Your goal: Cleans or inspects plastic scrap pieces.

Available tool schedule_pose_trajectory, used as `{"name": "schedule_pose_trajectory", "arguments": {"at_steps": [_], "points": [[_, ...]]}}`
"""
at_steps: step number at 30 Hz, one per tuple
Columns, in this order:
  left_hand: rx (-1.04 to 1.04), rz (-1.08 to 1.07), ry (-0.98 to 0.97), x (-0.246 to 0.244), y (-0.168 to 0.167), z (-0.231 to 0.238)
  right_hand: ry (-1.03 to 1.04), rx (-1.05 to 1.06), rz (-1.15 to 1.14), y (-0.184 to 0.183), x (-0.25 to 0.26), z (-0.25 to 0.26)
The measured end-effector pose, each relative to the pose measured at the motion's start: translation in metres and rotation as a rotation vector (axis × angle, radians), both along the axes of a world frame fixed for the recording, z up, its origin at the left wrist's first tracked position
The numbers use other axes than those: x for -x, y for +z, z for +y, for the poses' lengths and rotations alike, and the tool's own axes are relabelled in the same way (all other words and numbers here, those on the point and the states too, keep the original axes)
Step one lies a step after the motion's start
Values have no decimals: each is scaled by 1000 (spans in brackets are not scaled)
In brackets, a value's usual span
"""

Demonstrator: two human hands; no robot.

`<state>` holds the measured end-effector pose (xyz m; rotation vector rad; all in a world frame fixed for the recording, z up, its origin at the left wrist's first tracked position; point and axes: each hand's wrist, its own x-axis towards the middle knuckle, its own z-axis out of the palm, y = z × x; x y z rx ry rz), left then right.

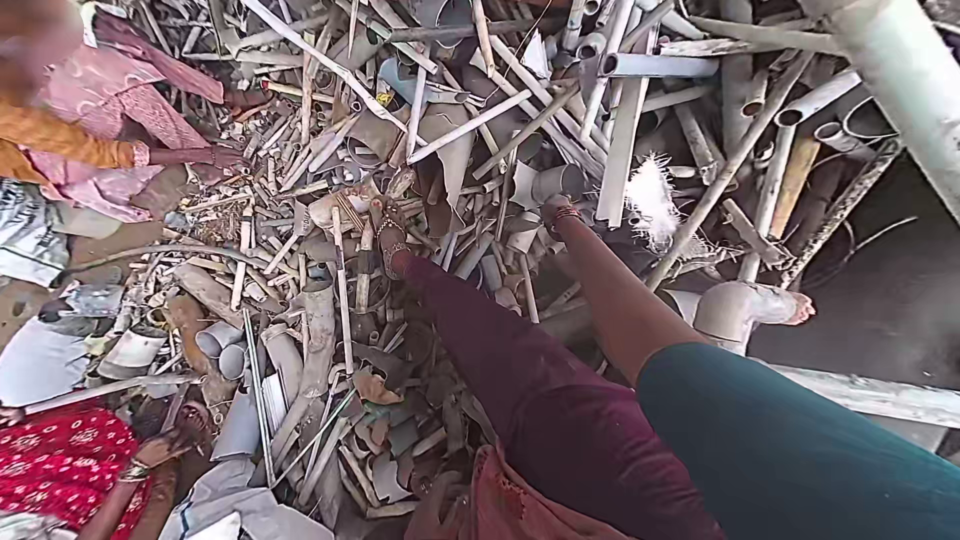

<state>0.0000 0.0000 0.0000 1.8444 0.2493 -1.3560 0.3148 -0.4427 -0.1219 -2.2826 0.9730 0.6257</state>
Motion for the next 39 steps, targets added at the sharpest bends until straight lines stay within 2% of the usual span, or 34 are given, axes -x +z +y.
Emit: {"name": "schedule_pose_trajectory", "arguments": {"at_steps": [2, 3, 4, 5, 6, 7, 8, 9, 10, 11, 12, 13, 15, 16, 17, 20, 22, 26, 29, 32, 35, 39], "points": [[15, 10, 8, 0, -1, 0, -11, 18, -98, -3, 13, 3], [44, -11, 10, 1, -3, 1, 15, -3, -84, 21, 22, 9], [91, -48, 6, 3, -3, 4, 92, -112, 81, 67, 26, 14], [156, -106, 8, 2, 1, 3, 101, -139, 124, 99, 31, 22], [211, -176, 18, -4, 16, -6, 83, -137, 121, 117, 35, 28], [164, -188, 27, -25, 52, -29, 77, -140, 110, 121, 35, 29], [-167, 165, 3, -79, 119, -80, 108, -146, 104, 111, 30, 21], [-356, 201, -13, -101, 160, -115, 117, -126, 43, 85, 23, 9], [-432, 167, -43, -107, 183, -131, 34, -33, -148, 41, 16, 2], [-439, 148, -71, -105, 189, -132, -19, -26, -194, 14, 6, -8], [-384, 132, -82, -93, 174, -118, -66, -77, -193, 6, -3, -13], [-255, 86, -85, -69, 138, -86, -125, -153, -214, 7, -7, -13], [5, -129, -46, -6, 38, -12, -200, -270, -293, 22, 4, 3], [27, -145, -14, 7, 13, 5, -210, -328, -344, 32, 15, 15], [11, -151, 22, 13, 4, 11, -228, -392, -400, 44, 32, 29], [-55, -179, 96, 14, 13, 9, -162, -593, -450, 94, 95, 70], [-21, -283, 176, 17, 23, 9, -83, -715, -421, 132, 136, 101], [74, -664, 489, 27, 47, 8, 130, -948, -388, 198, 201, 153], [215, -791, 730, 38, 68, 11, 271, -1059, -368, 244, 231, 189], [450, -831, 905, 56, 77, 11, 423, -1131, -371, 275, 250, 219], [626, -925, 1032, 70, 82, 5, 488, -1208, -369, 295, 269, 246], [921, -736, 1326, 79, 103, -4, 596, -1254, -279, 304, 296, 271]]}}
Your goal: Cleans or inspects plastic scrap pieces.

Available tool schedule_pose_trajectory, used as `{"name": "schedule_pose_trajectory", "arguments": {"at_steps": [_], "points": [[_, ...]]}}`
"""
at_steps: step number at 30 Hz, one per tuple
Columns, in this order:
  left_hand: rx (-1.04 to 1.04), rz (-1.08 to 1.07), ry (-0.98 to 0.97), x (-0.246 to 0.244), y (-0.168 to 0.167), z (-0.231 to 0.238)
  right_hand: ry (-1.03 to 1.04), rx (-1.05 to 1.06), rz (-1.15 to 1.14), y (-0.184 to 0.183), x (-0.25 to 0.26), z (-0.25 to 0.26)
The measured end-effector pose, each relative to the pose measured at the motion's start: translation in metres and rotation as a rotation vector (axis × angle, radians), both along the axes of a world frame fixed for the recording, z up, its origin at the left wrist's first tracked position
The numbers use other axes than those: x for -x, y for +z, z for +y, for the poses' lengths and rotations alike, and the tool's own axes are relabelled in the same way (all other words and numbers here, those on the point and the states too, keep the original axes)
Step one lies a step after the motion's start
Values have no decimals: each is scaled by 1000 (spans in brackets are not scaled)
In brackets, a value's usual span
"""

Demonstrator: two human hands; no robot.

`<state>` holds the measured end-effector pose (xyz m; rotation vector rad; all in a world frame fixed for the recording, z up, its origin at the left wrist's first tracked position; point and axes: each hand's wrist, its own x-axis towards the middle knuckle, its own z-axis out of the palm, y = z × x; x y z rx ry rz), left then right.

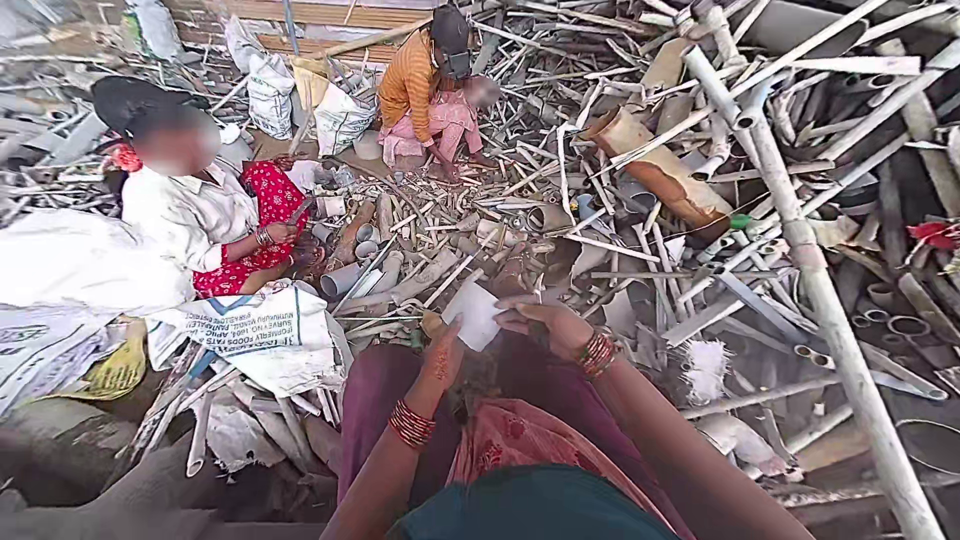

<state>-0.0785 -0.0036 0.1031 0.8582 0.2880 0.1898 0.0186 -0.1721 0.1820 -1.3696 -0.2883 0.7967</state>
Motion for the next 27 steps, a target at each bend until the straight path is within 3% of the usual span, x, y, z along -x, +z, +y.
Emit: {"name": "schedule_pose_trajectory", "arguments": {"at_steps": [3, 7, 9, 16, 23, 27], "points": [[269, -10, 37, 2, 8, -1, 34, 42, -18, 0, 15, 9], [397, -48, 95, -1, 11, -5, -214, 247, -43, 8, 25, 15], [437, -116, 96, -3, 6, -4, -237, 399, -132, 5, 22, 12], [435, -169, 200, -4, 9, 5, 95, 701, -371, -11, 11, 7], [450, -213, 155, -5, 5, 9, 130, 371, -376, -3, 18, 17], [415, -206, 143, -5, 5, 7, 98, 347, -388, -21, 23, 29]]}}
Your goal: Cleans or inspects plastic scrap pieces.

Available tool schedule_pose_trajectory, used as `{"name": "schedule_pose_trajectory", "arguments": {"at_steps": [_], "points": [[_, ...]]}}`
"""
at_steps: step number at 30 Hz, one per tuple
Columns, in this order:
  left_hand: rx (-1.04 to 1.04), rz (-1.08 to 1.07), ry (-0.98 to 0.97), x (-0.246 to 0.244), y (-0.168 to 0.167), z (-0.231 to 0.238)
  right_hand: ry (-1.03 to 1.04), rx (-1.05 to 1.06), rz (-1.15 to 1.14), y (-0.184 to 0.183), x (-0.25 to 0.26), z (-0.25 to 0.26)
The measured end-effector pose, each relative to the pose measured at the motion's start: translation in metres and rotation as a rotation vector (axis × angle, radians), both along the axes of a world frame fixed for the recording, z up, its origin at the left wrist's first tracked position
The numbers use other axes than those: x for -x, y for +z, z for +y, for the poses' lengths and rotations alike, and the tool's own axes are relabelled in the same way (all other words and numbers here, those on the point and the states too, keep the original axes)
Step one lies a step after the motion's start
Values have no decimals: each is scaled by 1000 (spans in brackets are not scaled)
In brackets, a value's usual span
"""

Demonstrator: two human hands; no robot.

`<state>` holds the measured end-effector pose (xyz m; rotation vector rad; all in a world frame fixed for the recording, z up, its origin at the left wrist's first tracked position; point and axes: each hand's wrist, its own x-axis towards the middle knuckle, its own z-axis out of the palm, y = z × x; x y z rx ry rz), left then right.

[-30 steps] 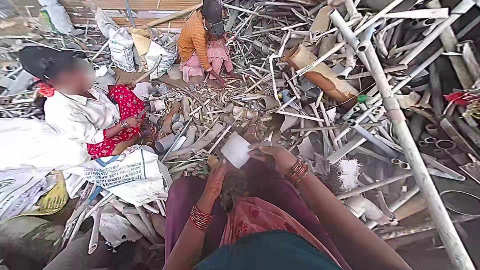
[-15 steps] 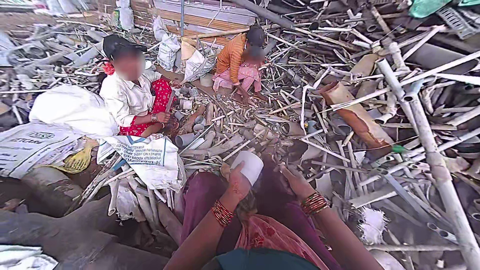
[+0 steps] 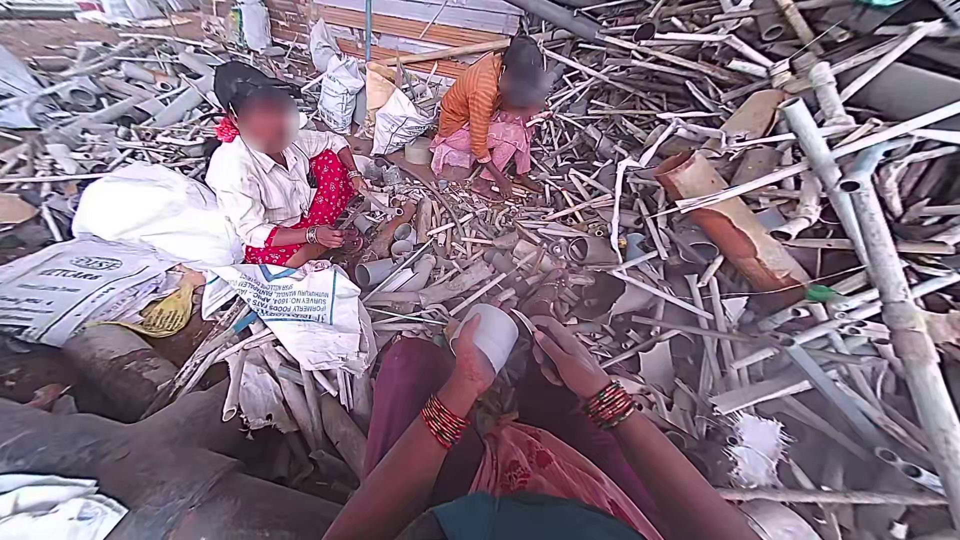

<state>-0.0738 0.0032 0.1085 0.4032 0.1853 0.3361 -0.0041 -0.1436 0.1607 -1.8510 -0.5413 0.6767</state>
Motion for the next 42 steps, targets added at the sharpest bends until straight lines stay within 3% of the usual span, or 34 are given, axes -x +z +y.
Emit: {"name": "schedule_pose_trajectory", "arguments": {"at_steps": [8, 17, 20, 24, 29, 35, 39, 42], "points": [[100, 3, -16, 1, 5, -1, 56, 94, -291, -26, 21, 12], [85, 1, -8, -3, -3, 5, 307, -53, -632, -39, 31, 14], [43, -15, -17, -3, -5, 4, 202, 6, -743, -39, 22, 18], [24, 76, 6, -3, -3, 4, 42, 74, -768, -40, 14, 21], [76, 51, 19, -2, 0, 9, 235, 29, -747, -43, 42, 22], [10, 165, 59, -1, 2, 7, 45, 151, -718, -40, 14, 23], [72, 84, 9, 0, 5, 8, 227, 87, -771, -41, 43, 22], [44, 78, 5, -3, 1, 11, 174, 97, -785, -43, 29, 25]]}}
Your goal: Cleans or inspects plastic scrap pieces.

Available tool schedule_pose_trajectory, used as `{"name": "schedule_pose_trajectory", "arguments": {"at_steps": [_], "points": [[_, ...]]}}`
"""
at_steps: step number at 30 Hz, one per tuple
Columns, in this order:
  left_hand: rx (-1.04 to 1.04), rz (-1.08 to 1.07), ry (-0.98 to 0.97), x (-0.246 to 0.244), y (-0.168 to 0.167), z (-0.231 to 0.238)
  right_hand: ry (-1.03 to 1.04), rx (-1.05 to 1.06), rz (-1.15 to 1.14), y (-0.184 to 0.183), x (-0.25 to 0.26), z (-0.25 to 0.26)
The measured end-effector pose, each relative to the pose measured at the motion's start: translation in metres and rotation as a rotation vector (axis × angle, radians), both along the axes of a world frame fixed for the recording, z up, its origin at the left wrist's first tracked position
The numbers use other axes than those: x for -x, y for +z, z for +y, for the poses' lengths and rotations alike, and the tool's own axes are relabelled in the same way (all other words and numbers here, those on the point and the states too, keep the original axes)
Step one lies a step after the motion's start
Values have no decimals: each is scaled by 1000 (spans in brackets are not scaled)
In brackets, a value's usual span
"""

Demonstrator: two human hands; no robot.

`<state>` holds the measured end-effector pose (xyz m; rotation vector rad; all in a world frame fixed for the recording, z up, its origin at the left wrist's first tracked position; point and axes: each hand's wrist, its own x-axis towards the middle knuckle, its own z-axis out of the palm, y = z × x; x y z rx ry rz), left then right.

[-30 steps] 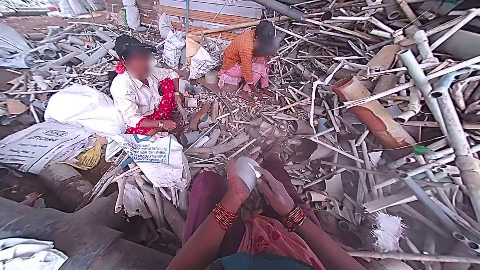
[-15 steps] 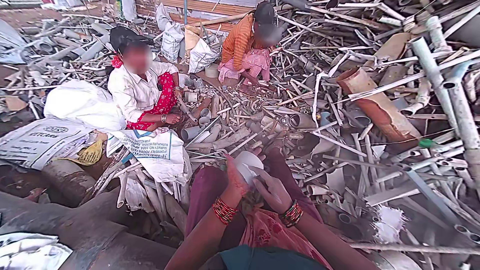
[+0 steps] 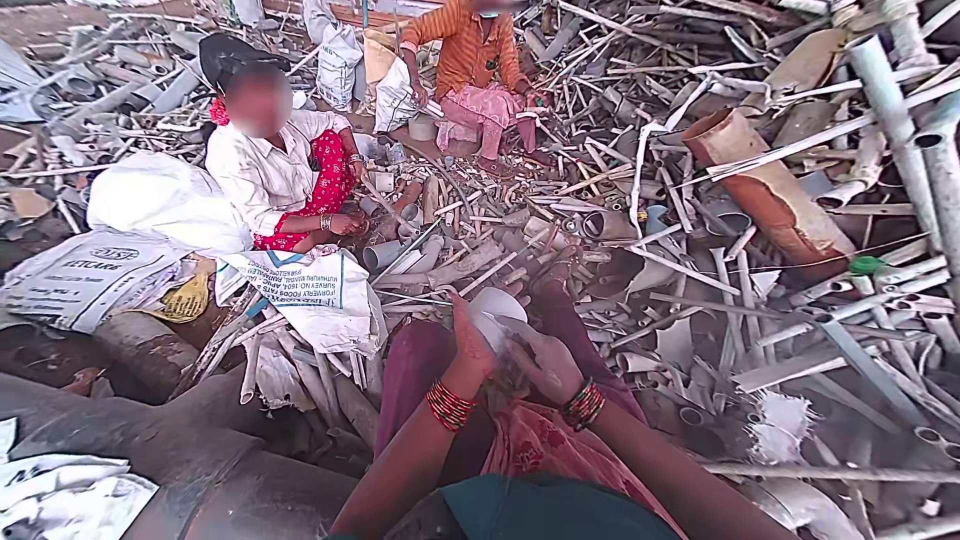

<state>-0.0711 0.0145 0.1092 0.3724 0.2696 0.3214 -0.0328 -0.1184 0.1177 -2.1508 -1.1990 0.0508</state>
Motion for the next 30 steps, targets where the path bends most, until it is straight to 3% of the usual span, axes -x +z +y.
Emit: {"name": "schedule_pose_trajectory", "arguments": {"at_steps": [4, 9, 15, 21, 26, 30], "points": [[-70, 137, 39, -2, -9, -2, -139, 92, 15, 3, -15, 0], [-59, 22, 1, -2, -11, 2, 97, 25, -70, -5, 14, -2], [-72, 128, 66, -3, -9, -2, -142, 87, 16, -8, -21, 2], [8, 55, 32, 2, 3, 1, 96, 15, -113, -11, 14, 2], [-81, 103, 22, -1, -8, -1, -146, 156, 90, 4, -16, -1], [-166, 64, 11, 1, -10, 1, 72, 31, -7, -1, 10, -4]]}}
